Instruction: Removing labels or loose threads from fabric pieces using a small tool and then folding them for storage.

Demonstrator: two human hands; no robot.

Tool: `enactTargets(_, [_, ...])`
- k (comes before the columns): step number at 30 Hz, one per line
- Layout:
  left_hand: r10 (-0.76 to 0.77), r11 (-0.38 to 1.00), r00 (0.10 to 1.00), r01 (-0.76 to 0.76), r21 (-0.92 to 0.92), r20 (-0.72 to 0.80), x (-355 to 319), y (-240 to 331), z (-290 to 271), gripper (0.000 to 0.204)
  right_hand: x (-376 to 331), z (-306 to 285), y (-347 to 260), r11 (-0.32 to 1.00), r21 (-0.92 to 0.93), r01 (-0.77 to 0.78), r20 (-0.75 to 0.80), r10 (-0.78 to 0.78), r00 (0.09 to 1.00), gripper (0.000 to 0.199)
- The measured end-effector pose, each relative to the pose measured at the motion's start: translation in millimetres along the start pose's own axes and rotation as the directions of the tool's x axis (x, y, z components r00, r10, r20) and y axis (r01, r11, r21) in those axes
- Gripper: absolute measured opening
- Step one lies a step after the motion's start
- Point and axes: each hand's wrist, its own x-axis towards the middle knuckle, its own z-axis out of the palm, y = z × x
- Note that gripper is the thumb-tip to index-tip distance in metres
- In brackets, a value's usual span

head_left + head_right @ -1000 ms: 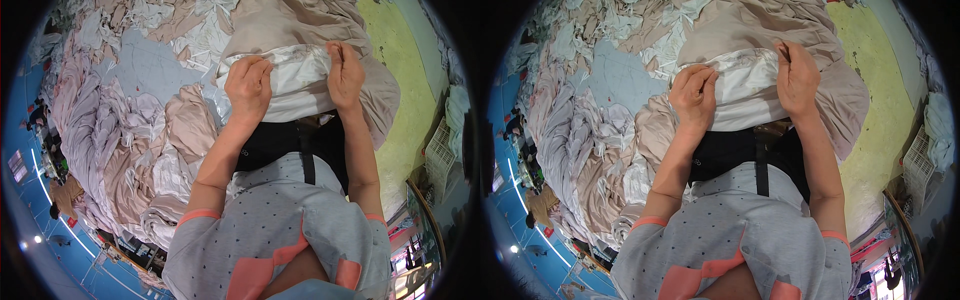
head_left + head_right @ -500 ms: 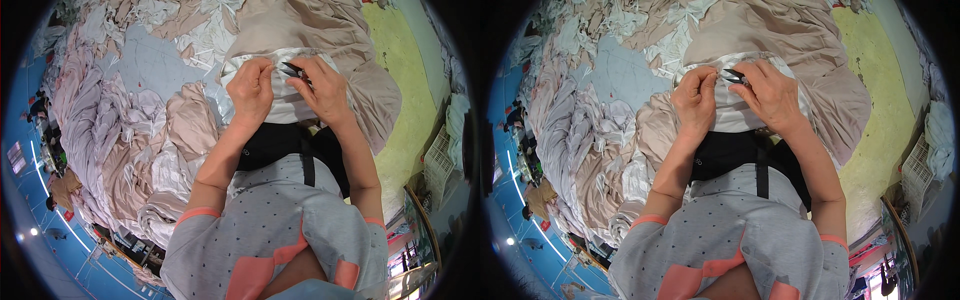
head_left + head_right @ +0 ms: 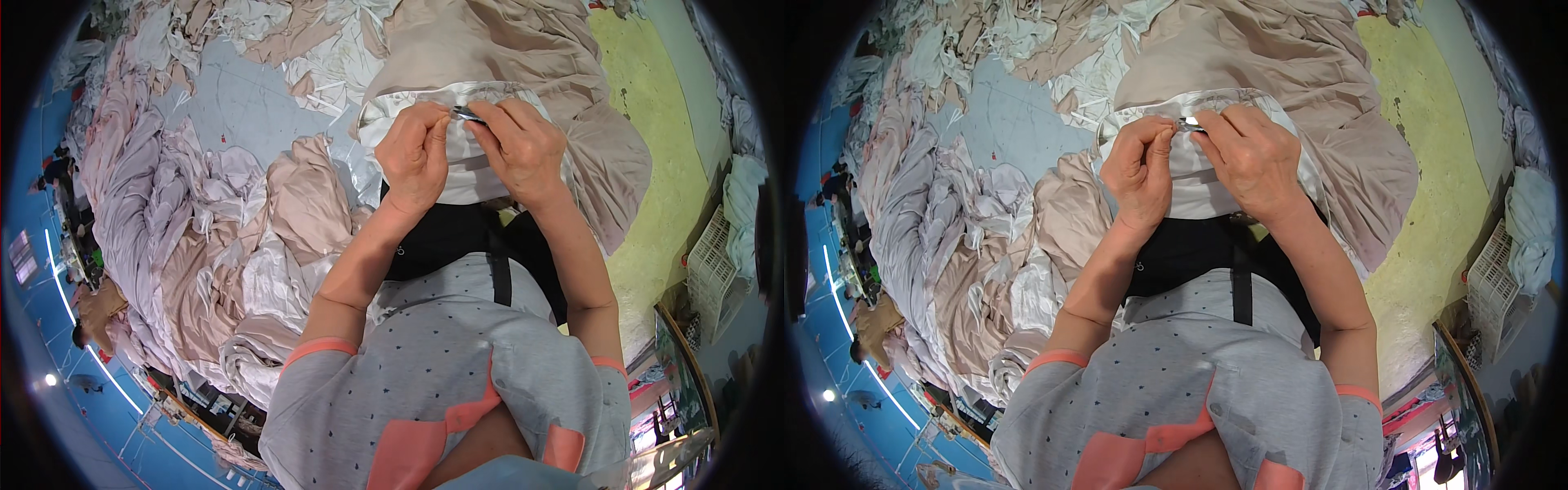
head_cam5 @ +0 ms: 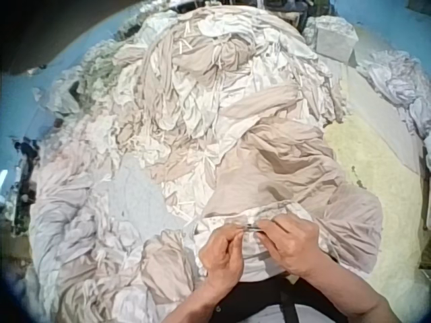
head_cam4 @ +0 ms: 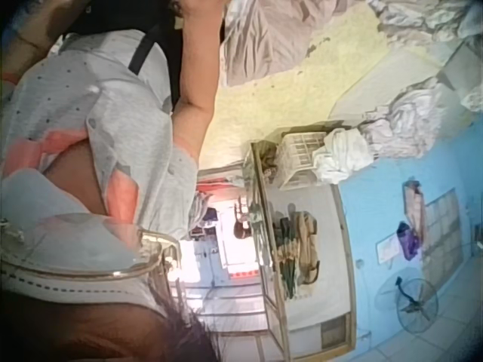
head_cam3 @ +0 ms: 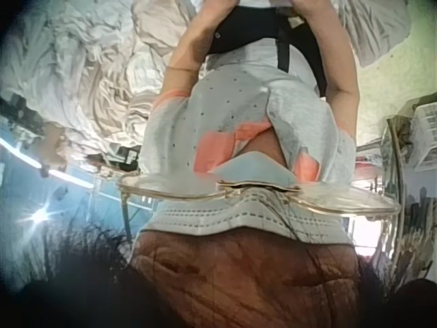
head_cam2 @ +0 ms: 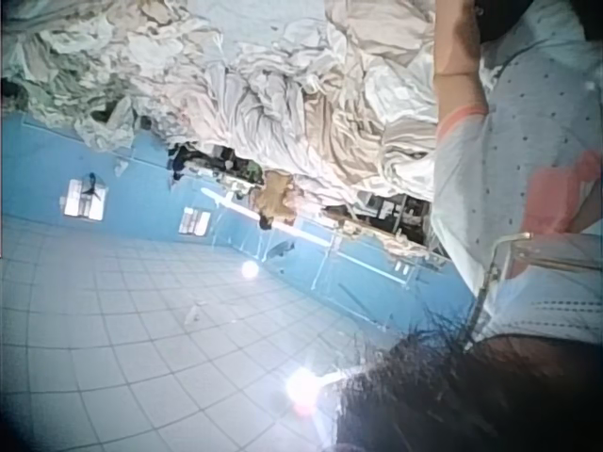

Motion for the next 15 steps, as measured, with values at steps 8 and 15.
enactTargets(8, [0.022,1.0,1.0,-0.022,0.017,0.004,0.4,0.7,0.3,0.006,2.6,1.3,-2.1,0.999,-0.039,0.029,0.0,-0.029,1.0,0.02])
enactTargets(15, [0.04,0.999,0.999,-0.04,0.014,0.006,1.0,0.1,1.0,0.006,3.5,0.9,-2.5,0.995,-0.083,0.048,0.025,-0.046,0.999,0.021])
